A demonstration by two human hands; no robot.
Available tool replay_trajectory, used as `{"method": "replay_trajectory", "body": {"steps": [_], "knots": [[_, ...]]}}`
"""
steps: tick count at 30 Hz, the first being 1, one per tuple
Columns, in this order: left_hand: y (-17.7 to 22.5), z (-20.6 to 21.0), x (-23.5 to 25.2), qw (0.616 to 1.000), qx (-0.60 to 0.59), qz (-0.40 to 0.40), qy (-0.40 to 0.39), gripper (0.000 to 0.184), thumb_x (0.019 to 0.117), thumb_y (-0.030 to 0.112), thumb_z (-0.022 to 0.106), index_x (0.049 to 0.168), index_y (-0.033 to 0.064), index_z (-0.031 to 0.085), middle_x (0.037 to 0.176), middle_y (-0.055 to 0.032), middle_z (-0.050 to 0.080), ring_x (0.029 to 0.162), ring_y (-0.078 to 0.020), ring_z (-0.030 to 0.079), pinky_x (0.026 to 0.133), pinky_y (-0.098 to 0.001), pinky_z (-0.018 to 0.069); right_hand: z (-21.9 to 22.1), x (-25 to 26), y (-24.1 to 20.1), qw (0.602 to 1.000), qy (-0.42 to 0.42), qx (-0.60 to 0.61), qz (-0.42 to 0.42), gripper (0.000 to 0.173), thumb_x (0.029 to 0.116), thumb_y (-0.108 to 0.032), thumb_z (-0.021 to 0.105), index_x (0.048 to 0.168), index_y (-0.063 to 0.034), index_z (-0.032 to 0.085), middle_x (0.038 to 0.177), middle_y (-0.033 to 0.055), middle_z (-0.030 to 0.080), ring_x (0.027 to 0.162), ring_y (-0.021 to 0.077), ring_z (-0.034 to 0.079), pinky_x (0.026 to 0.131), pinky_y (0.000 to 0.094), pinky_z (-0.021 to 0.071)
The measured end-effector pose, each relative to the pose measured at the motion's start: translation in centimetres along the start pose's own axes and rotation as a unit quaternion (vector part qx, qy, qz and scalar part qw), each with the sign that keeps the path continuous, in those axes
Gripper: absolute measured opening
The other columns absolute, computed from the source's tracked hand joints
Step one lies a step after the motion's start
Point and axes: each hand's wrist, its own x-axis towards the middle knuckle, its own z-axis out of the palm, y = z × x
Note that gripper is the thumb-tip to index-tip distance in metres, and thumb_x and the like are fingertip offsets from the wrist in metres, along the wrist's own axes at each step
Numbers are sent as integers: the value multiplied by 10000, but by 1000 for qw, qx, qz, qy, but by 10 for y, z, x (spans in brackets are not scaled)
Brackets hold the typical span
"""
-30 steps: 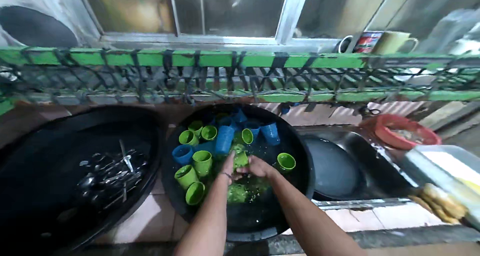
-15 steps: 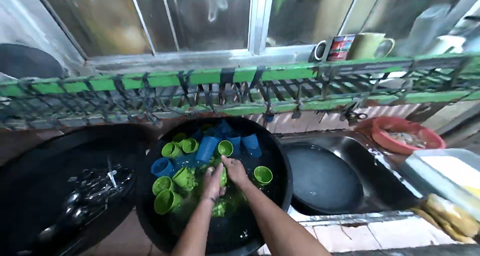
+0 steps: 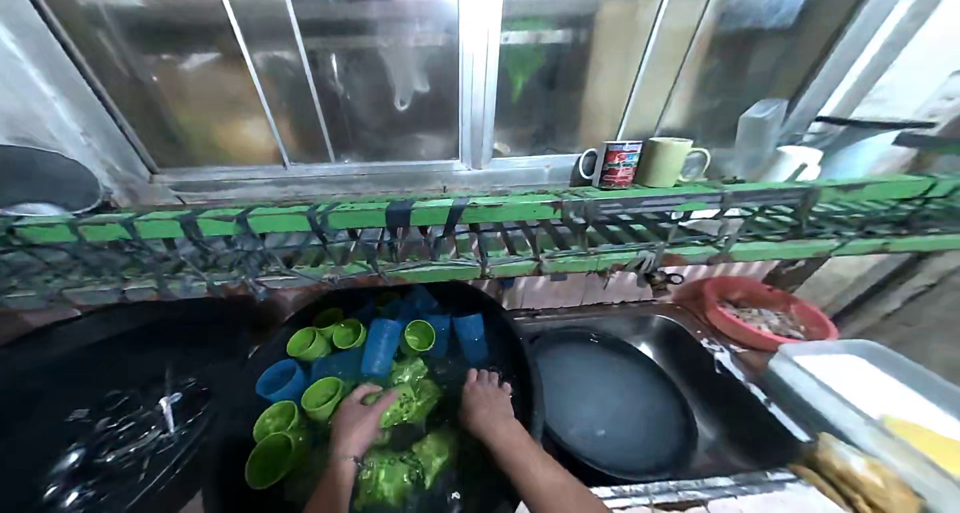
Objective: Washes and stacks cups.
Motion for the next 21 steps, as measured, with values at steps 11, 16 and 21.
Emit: {"method": "replay_trajectory", "body": {"steps": [11, 16, 21], "knots": [[17, 23, 3, 988, 132, 45, -73, 400, 940, 360, 738, 1234, 92, 693, 1058, -122, 735, 1019, -273, 700, 950, -515, 546, 12, 3, 15, 986, -159, 36, -25, 518, 928, -289, 714, 1362, -27, 610, 1423, 258, 574, 1341, 471, 514, 1100, 772, 304], [8, 44, 9, 960, 26, 101, -260, 892, 869, 391, 817, 1589, 113, 370, 1517, -189, 511, 1380, -306, 528, 1146, -482, 451, 16, 25, 22, 898, -78, 430, 49, 456, 972, -274, 668, 1319, 15, 605, 1254, 213, 659, 1158, 328, 646, 994, 543, 524], [22, 53, 20, 974, -80, 73, -201, 586, 1070, 452, 509, 1509, 65, 470, 1559, -194, 459, 1449, -325, 433, 1176, -546, 368, 27, 30, -12, 735, -72, 674, 24, 473, 1070, -350, 548, 1432, -49, 505, 1218, 166, 652, 1033, 252, 672, 865, 441, 577]]}}
